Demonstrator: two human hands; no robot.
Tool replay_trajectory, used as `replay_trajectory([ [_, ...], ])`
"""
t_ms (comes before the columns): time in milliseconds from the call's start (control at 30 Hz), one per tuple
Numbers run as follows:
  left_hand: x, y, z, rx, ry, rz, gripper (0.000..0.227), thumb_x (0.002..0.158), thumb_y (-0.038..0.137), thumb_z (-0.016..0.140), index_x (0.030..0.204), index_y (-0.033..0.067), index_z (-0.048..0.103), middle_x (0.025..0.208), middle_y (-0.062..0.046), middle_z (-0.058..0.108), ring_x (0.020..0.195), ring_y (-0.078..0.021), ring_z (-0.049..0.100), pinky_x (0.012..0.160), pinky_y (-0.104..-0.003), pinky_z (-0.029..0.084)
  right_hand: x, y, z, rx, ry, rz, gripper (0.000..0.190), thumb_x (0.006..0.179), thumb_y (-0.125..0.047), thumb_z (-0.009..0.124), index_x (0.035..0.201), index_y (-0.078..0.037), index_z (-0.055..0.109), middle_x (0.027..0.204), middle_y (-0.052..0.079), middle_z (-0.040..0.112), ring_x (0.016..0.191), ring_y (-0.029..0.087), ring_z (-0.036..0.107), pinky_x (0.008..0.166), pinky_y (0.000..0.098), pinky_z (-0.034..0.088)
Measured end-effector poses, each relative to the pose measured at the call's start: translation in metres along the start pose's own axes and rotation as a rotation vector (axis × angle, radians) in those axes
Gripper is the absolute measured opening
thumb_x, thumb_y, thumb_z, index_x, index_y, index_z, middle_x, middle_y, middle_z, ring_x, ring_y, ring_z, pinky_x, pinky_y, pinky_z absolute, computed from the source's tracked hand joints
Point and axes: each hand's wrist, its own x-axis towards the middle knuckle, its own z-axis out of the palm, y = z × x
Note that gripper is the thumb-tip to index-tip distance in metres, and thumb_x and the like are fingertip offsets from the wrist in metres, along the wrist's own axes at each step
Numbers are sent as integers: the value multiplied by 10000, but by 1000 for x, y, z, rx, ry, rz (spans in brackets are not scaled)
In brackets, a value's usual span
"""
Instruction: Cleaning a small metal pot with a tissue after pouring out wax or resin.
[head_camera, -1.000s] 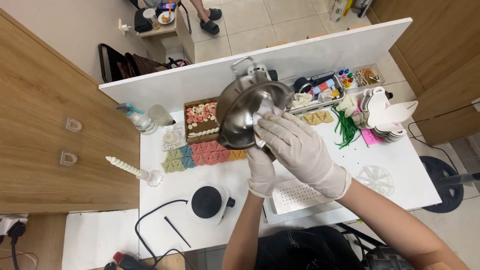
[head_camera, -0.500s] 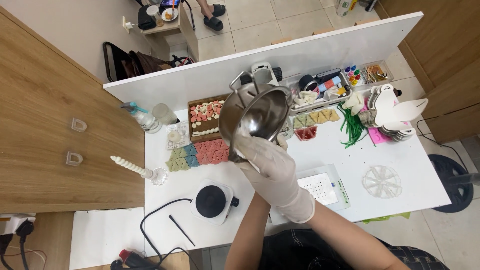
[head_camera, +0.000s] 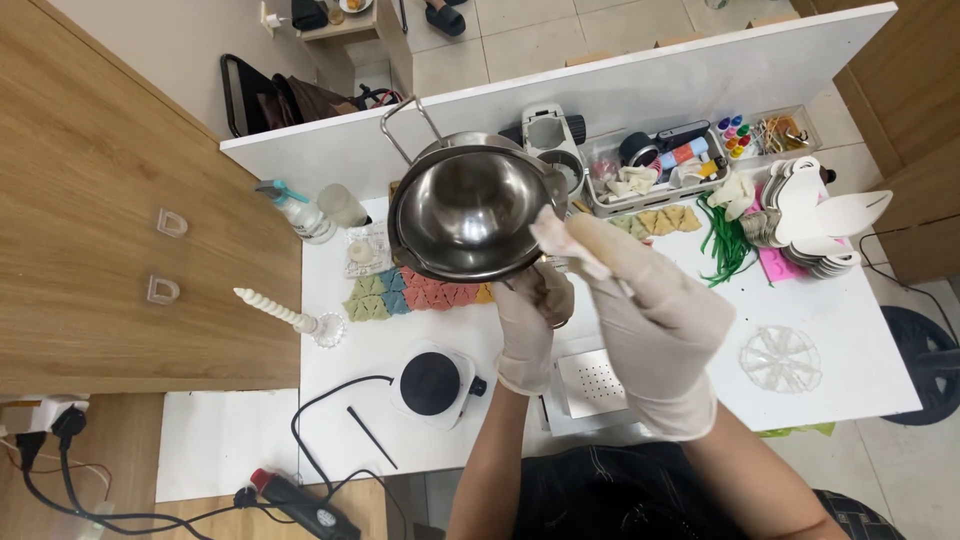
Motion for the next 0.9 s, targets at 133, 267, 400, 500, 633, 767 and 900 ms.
replay_trajectory([
  [133,6,11,94,-114,624,-159,403,976,305,420,1252,67,592,1111,-55,689,992,-151,666,906,-263,510,3,6,35,-361,-74,-239,173,980,-51,718,1143,6,715,1111,165,745,1002,265,757,880,349,606],
  [267,6,9,83,-90,582,-147,405,989,313,430,1275,68,578,1138,-50,682,1018,-148,658,928,-268,503,-6,10,70,-511,-125,-182,159,972,-145,733,1056,-13,705,993,150,752,886,282,749,780,375,585],
  [400,2,-2,64,-73,524,-144,411,1005,323,443,1306,69,560,1173,-45,672,1054,-145,648,957,-274,493,11,-5,78,-362,-93,115,379,914,-230,767,1157,45,670,912,158,748,769,251,716,670,337,564],
  [500,0,-6,42,-56,480,-131,417,1018,331,452,1329,70,547,1200,-40,664,1081,-142,640,978,-279,486,15,-6,79,-218,-90,316,381,888,-235,785,1172,10,717,790,128,736,616,161,641,583,288,508],
  [633,-8,-13,8,-36,426,-121,428,1035,342,465,1360,71,528,1235,-35,654,1116,-139,629,1007,-286,476,5,6,77,-153,-121,208,316,821,-218,878,1062,-35,786,664,83,728,512,66,543,513,237,423],
  [767,-17,-16,-21,-15,374,-99,442,1051,353,478,1391,71,510,1270,-29,644,1152,-136,619,1036,-293,467,-5,11,79,117,-67,84,263,835,-146,880,1026,-10,760,820,38,781,668,9,651,622,177,523],
  [900,-30,-24,-46,-3,329,-79,459,1068,364,491,1422,72,492,1306,-24,634,1188,-133,609,1065,-299,457,-2,11,71,87,-96,-97,227,851,-95,869,1037,-9,770,900,41,779,767,40,710,688,172,566],
])
